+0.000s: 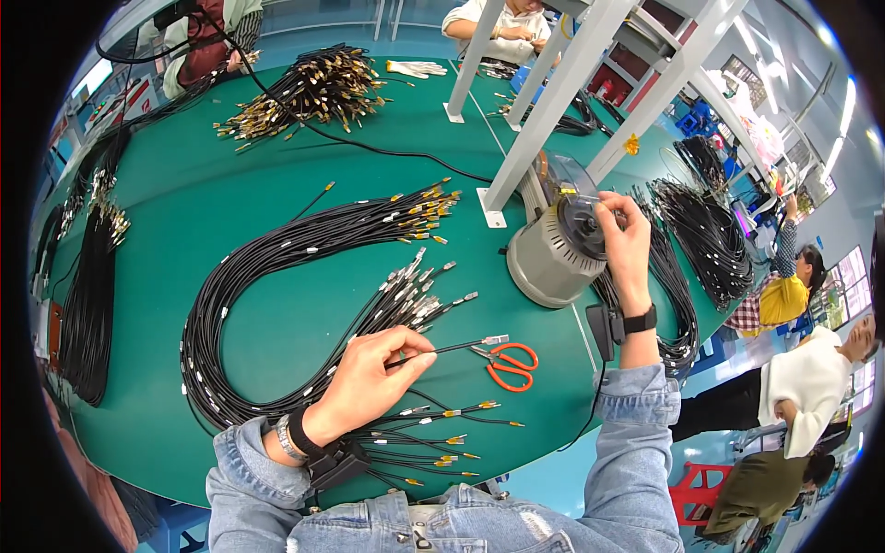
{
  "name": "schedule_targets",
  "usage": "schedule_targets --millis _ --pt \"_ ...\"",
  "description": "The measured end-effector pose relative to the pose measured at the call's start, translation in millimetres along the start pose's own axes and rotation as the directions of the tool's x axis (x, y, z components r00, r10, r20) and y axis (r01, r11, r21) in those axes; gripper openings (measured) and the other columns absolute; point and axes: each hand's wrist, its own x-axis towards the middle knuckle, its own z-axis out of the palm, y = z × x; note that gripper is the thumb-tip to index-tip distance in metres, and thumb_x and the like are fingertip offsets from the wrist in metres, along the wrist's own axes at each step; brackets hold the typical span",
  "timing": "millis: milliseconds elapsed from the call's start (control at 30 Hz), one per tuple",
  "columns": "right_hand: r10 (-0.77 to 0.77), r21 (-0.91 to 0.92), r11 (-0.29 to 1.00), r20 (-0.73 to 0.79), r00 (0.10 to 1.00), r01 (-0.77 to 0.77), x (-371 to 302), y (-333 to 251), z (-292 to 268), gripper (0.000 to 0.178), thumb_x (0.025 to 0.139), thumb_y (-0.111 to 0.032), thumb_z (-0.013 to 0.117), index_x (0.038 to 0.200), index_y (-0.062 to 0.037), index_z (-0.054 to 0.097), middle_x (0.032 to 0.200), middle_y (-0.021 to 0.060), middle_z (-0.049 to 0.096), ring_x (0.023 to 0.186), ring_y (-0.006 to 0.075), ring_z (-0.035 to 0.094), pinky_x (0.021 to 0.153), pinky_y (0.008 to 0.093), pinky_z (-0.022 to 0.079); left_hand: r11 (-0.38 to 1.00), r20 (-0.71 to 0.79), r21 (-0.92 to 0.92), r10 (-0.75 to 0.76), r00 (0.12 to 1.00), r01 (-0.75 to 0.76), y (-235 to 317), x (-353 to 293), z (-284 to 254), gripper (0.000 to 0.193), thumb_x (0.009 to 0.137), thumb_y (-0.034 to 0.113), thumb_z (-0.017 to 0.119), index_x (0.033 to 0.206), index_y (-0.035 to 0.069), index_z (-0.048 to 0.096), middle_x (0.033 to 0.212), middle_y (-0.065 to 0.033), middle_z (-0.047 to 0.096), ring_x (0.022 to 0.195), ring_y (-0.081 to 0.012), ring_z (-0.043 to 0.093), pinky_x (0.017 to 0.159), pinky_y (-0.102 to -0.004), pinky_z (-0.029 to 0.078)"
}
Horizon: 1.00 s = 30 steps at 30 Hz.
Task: Assembling wire harnesses by attaching connectors to bundles of wires.
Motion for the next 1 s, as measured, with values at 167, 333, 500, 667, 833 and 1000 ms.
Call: schedule_targets --millis 167,333,500,667,833,1000 --pt "-0.083 -0.264 0.957 0.141 0.986 0.119 -14.4 24.3 -19.9 0.008 0.086 -0.006 0.056 0.085 0.0010 0.053 0.099 0.0146 0.064 0.085 0.0169 0.059 0.077 0.0296 0.046 1.000 0.030 0.019 -0.025 0.999 0.024 -1.8 -0.7 3.2 0.010 0.082 0.004 0.063 0.089 -0.003 0.059 0.073 -0.0026 0.060 0.063 -0.0043 0.052 0.055 -0.0191 0.043" --pt "-0.170 -0.267 0.943 0.130 0.977 0.199 -18.9 14.8 -24.0 0.007 0.082 -0.003 0.058 0.083 0.0006 0.052 0.096 0.0149 0.064 0.093 0.0241 0.059 0.080 0.0331 0.044 0.999 0.006 0.049 -0.011 1.000 0.011 4.1 1.6 8.0 0.012 0.083 0.003 0.062 0.093 -0.002 0.059 0.074 -0.0025 0.060 0.063 -0.0041 0.052 0.055 -0.0192 0.043" --pt "-0.209 0.107 0.975 0.134 0.969 0.195 -52.6 -45.0 -17.4 0.003 0.083 0.000 0.056 0.082 0.0001 0.053 0.081 0.0065 0.058 0.080 0.0130 0.052 0.071 0.0257 0.042 0.995 0.088 0.101 -0.024 0.996 0.015 19.3 11.0 13.2 0.016 0.084 0.006 0.061 0.099 -0.001 0.059 0.076 -0.0021 0.059 0.064 -0.0046 0.052 0.058 -0.0194 0.044" --pt "-0.411 0.253 0.896 0.166 0.896 0.364 -120.2 -74.8 6.3 0.013 0.073 0.004 0.063 0.082 -0.0026 0.056 0.075 0.0030 0.054 0.070 0.0148 0.048 0.065 0.0262 0.039 1.000 0.092 -0.009 -0.013 0.996 0.014 18.1 16.7 21.7 0.017 0.087 0.012 0.059 0.099 0.000 0.059 0.072 0.0010 0.055 0.059 -0.0031 0.047 0.053 -0.0188 0.039" --pt "-0.633 0.150 0.774 0.166 0.757 0.615 -165.1 -77.7 25.0 0.025 0.064 -0.001 0.073 0.084 -0.0071 0.060 0.073 0.0017 0.056 0.065 0.0198 0.049 0.062 0.0321 0.040 0.745 0.292 -0.450 -0.397 0.870 0.492 21.5 5.1 18.1 0.017 0.088 0.020 0.059 0.094 0.003 0.059 0.064 0.0061 0.046 0.052 -0.0014 0.035 0.046 -0.0186 0.027" --pt "-0.716 0.067 0.695 0.149 0.682 0.716 -184.3 -77.2 37.7 0.032 0.063 -0.008 0.078 0.088 -0.0092 0.058 0.073 0.0014 0.055 0.068 0.0205 0.049 0.064 0.0349 0.040 0.647 0.398 -0.482 -0.439 0.806 0.591 17.3 -15.1 12.7 0.023 0.086 0.028 0.062 0.087 0.006 0.058 0.062 0.0087 0.043 0.051 -0.0002 0.030 0.044 -0.0189 0.021"
